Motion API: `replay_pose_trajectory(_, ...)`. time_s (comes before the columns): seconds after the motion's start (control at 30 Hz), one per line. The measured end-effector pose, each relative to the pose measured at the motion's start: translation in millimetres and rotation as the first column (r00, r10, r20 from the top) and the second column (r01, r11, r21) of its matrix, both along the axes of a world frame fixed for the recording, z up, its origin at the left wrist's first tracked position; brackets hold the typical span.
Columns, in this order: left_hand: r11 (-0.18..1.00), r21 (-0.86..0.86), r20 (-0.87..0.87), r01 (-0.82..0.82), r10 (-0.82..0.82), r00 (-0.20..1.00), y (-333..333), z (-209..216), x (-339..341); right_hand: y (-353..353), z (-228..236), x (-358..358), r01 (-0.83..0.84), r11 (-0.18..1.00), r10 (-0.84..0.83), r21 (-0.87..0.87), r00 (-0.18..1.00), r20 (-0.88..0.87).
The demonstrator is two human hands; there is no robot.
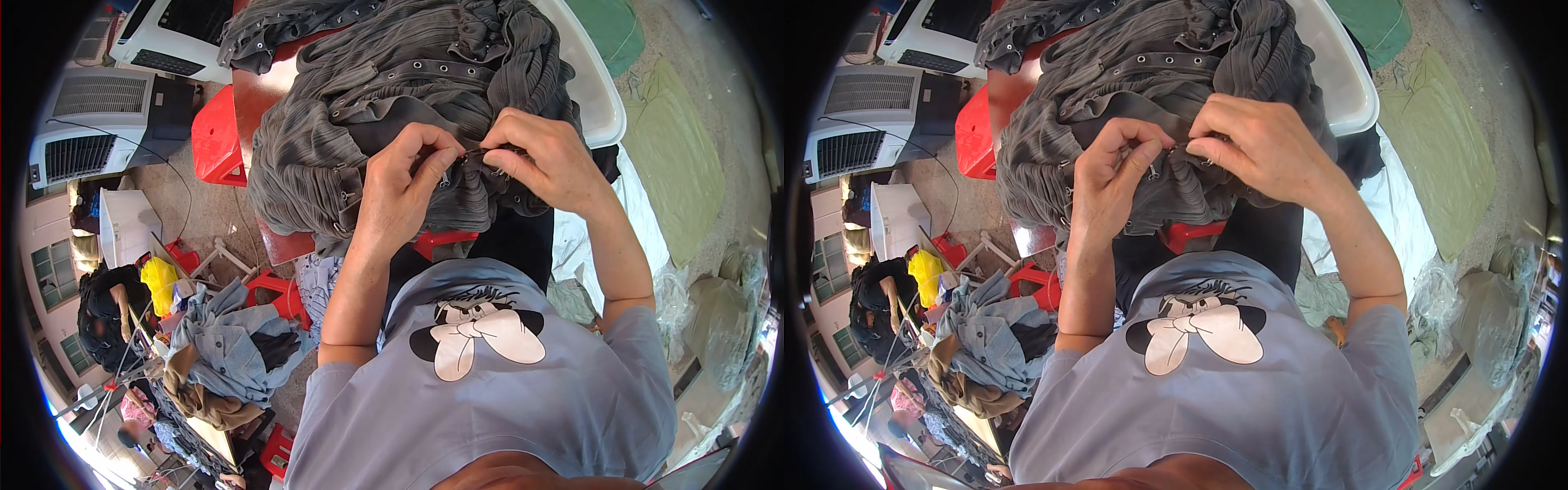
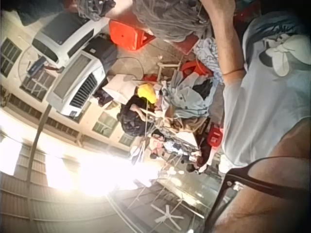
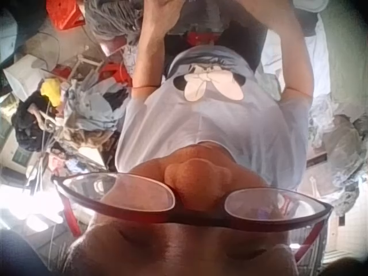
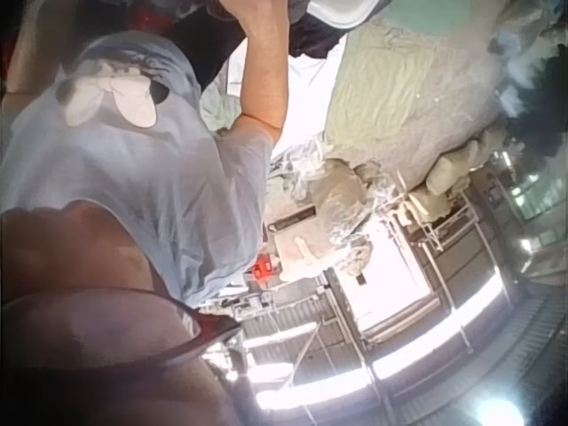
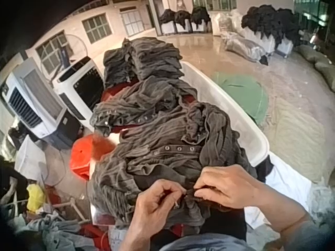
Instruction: Inspecting garments and manually removing loose threads or small defects from the fabric.
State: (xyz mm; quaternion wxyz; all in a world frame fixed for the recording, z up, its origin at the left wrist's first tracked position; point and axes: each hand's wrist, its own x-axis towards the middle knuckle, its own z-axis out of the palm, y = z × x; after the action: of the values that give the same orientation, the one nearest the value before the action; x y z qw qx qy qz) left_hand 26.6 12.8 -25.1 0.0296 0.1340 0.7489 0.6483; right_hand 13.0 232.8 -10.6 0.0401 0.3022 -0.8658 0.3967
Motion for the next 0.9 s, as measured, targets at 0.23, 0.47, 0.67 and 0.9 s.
replay_pose_trajectory(0.23,0.995,-0.084,-0.029,0.058,-0.061,0.998,2,14,4,10,16,-15,-0.182,0.982,0.18,0.041,0.982,0.053)
replay_pose_trajectory(0.47,0.983,-0.154,-0.025,0.097,-0.102,0.994,3,18,4,11,31,-21,-0.263,0.955,0.236,0.136,0.954,0.183)
replay_pose_trajectory(0.67,0.983,-0.133,-0.019,0.128,-0.131,0.991,4,19,5,11,31,-24,-0.288,0.944,0.257,0.162,0.949,0.185)
replay_pose_trajectory(0.9,0.983,-0.128,-0.032,0.131,-0.136,0.99,5,17,5,11,30,-23,-0.33,0.938,0.302,0.107,0.929,0.214)
